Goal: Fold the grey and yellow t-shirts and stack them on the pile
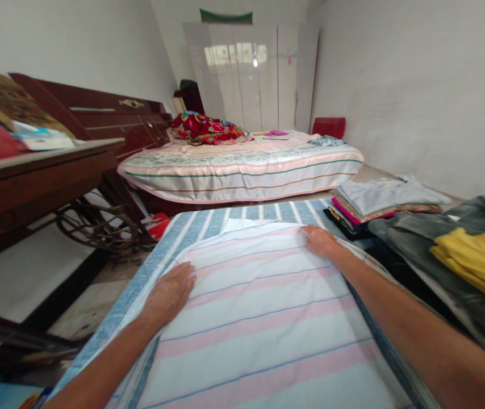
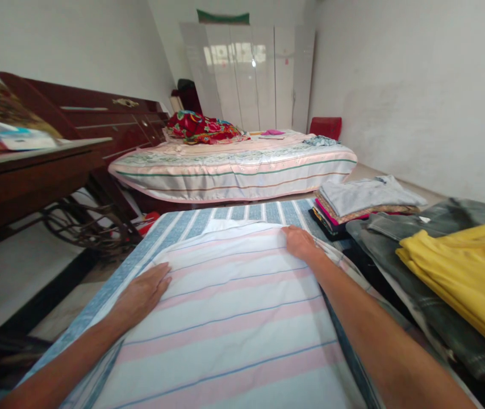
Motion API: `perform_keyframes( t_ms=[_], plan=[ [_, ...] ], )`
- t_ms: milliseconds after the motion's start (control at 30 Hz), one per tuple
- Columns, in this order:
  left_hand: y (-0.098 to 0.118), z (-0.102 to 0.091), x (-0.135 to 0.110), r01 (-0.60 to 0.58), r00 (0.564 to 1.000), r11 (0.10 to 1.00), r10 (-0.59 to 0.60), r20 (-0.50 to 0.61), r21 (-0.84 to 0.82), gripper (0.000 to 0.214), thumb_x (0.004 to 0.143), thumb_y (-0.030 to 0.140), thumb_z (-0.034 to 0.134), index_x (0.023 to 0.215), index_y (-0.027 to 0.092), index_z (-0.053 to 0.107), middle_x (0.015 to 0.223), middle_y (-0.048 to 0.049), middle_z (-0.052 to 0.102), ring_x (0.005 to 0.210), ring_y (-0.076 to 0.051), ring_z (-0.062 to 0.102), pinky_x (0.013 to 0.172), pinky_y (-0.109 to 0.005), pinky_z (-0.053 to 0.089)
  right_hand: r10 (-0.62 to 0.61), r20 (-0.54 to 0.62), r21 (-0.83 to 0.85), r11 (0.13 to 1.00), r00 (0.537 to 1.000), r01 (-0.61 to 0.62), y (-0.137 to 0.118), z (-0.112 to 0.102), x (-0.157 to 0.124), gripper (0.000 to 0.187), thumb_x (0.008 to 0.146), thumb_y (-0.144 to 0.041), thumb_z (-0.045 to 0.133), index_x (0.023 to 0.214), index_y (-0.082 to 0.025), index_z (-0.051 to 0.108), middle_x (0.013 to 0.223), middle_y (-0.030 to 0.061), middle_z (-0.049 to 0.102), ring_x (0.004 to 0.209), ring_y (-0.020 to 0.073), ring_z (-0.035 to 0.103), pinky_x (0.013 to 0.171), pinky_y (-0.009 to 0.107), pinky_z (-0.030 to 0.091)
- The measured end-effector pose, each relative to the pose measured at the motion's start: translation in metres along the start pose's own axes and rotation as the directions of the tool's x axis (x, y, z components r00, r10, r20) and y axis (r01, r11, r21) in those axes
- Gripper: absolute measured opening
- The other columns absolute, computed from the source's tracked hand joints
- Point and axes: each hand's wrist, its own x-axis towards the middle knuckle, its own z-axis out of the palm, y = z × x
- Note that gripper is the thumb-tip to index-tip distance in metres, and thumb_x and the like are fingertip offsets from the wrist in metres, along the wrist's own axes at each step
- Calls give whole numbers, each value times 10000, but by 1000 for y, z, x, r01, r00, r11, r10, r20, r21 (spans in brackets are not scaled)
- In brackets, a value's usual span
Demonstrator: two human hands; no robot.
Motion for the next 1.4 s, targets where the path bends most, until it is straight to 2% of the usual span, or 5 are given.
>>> perform_keyframes(
  t_ms=[333, 500, 767, 1167, 1400],
  plan=[
    [-1, -31, -19, 185, 983, 977, -182, 38, -103, 429, 869, 327, 332, 1176, 115, 546, 1239, -123, 577, 1162, -217, 519, 1003, -320, 390, -70, -70, 65, 995, 995, 74, 1, 6, -45, 389, 898, -247, 369, 1251, -135, 491, 1269, 121, 545, 1167, 218, 491, 980, 328, 374],
    [7, -67, -60, 390, 895, 919, -392, 214, 54, 348, 845, 319, 407, 1074, 154, 611, 1077, -113, 640, 1027, -230, 586, 886, -324, 451, 2, -87, 43, 999, 996, 2, 14, 25, -73, 382, 879, -246, 331, 1115, -85, 585, 1106, 165, 633, 1027, 264, 580, 895, 381, 430],
    [8, -89, -113, 510, 784, 855, -508, 357, 95, 573, 754, 539, 515, 1148, 126, 563, 1075, -184, 634, 1024, -315, 587, 815, -401, 465, -222, -153, -35, 975, 963, 219, -21, 13, -113, 423, 886, -344, 349, 1155, -95, 561, 1201, 182, 576, 1108, 275, 532, 953, 391, 399],
    [-27, -105, -80, 739, 673, 669, -730, 118, -81, 262, 810, 327, 443, 914, 200, 648, 929, -82, 683, 900, -220, 635, 644, -264, 461, -264, -189, -33, 964, 946, 263, -36, 43, -153, 526, 893, -467, 307, 1173, -116, 581, 1252, 156, 560, 1188, 291, 478, 961, 464, 396],
    [9, -86, -74, 734, 678, 674, -733, 52, -79, 353, 784, 138, 444, 1123, 139, 539, 1116, -167, 613, 1066, -276, 565, 800, -366, 473, -264, -186, -33, 964, 946, 262, -36, 44, -154, 512, 885, -475, 304, 1165, -152, 585, 1252, 134, 565, 1185, 281, 486, 981, 465, 379]
  ],
)
